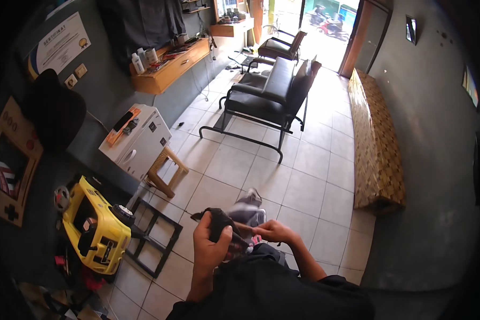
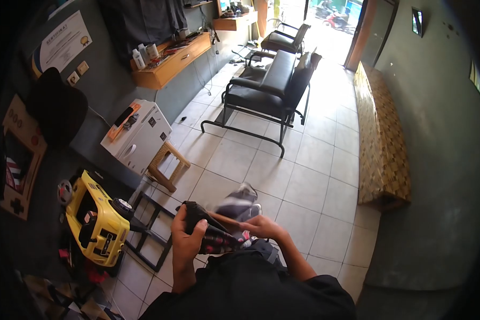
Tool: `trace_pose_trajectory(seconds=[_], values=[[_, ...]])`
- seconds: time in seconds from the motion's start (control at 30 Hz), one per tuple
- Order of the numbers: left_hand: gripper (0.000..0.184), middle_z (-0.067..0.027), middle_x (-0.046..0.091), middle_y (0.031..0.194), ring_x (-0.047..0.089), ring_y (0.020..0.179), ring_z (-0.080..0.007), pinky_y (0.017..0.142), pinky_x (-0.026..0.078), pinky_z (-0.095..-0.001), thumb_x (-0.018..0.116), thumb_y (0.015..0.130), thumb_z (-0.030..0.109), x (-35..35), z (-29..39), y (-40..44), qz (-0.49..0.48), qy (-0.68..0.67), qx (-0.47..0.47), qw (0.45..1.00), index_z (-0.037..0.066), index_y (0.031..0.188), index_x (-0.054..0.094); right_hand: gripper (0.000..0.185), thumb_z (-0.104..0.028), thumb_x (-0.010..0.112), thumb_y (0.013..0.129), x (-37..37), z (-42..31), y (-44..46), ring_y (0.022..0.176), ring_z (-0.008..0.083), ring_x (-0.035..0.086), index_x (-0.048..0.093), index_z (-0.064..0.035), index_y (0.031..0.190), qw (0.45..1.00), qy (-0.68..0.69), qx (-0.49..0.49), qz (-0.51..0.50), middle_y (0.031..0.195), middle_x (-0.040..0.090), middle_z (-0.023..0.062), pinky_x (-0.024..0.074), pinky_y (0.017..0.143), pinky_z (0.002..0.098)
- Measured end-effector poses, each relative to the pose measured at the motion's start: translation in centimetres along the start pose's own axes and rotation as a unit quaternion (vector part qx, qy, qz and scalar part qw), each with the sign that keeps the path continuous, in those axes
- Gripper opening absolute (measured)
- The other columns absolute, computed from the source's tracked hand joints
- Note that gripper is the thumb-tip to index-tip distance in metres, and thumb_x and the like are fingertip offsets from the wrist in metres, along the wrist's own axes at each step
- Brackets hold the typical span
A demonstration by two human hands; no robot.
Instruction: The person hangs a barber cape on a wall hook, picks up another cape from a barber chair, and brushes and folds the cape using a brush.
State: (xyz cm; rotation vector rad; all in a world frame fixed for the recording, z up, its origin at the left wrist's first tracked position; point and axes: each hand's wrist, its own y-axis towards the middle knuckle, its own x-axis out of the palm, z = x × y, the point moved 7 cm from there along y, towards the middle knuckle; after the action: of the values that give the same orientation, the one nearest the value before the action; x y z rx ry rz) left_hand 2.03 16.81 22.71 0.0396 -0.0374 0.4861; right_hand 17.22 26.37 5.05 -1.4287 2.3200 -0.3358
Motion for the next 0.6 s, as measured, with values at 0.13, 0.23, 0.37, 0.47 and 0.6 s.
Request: trace_pose_trajectory(seconds=[0.13, 0.23, 0.37, 0.47, 0.6], values=[[0.018, -0.0008, 0.056, 0.084, 0.052, 0.075, -0.0061, 0.068, 0.043, -0.0198, 0.053, 0.077, -0.001, 0.4, 0.9, -0.3, -0.015, -0.076, -0.018, 0.997, 0.001, 0.095, 0.053, 0.044, -0.050, 0.054, 0.081, 1.0, 8.1, 1.2, 0.078, 0.0326, 0.062, 0.069, -0.0093, 0.085, 0.921, -0.359, 0.150, 0.030, 0.079, 0.065, 0.0149, 0.0488, 0.070, 0.0417], [0.018, -0.0039, 0.059, 0.081, 0.055, 0.070, -0.0063, 0.062, 0.045, -0.0201, 0.056, 0.079, 0.002, 0.7, 0.9, 0.2, -0.039, -0.023, 0.058, 0.997, 0.000, 0.097, 0.053, 0.043, -0.049, 0.054, 0.083, 0.1, 7.6, 0.9, 0.077, 0.0359, 0.061, 0.069, -0.0093, 0.088, 0.943, -0.281, 0.102, 0.144, 0.075, 0.064, 0.0163, 0.0488, 0.069, 0.0422], [0.018, -0.0027, 0.058, 0.077, 0.054, 0.062, -0.0055, 0.056, 0.044, -0.0199, 0.057, 0.079, 0.002, 1.4, -0.4, 0.6, -0.070, -0.036, 0.032, 0.996, -0.001, 0.097, 0.054, 0.035, -0.037, 0.053, 0.088, -3.1, 2.3, 0.5, 0.052, 0.0164, 0.053, 0.066, -0.0040, 0.087, 0.973, 0.030, 0.002, 0.229, 0.059, 0.056, 0.0049, 0.0408, 0.049, 0.0294], [0.017, -0.0011, 0.058, 0.073, 0.053, 0.060, -0.0053, 0.055, 0.044, -0.0199, 0.057, 0.079, 0.002, 1.9, -0.6, 0.6, -0.111, -0.017, 0.007, 0.994, 0.000, 0.095, 0.055, 0.035, -0.027, 0.044, 0.096, -3.9, -5.5, -1.6, 0.044, 0.0012, 0.028, 0.060, -0.0008, 0.079, 0.941, 0.301, -0.113, 0.106, 0.053, 0.036, -0.0074, 0.0225, 0.038, 0.0193], [0.016, -0.0004, 0.057, 0.073, 0.053, 0.061, -0.0054, 0.057, 0.044, -0.0201, 0.057, 0.077, 0.002, 2.0, 0.0, 0.6, -0.143, 0.006, 0.063, 0.988, 0.000, 0.093, 0.055, 0.041, -0.028, 0.042, 0.096, -2.9, -8.0, -2.6, 0.044, 0.0021, 0.029, 0.048, -0.0046, 0.063, 0.944, 0.249, -0.205, -0.072, 0.052, 0.037, -0.0065, 0.0224, 0.038, 0.0208]])
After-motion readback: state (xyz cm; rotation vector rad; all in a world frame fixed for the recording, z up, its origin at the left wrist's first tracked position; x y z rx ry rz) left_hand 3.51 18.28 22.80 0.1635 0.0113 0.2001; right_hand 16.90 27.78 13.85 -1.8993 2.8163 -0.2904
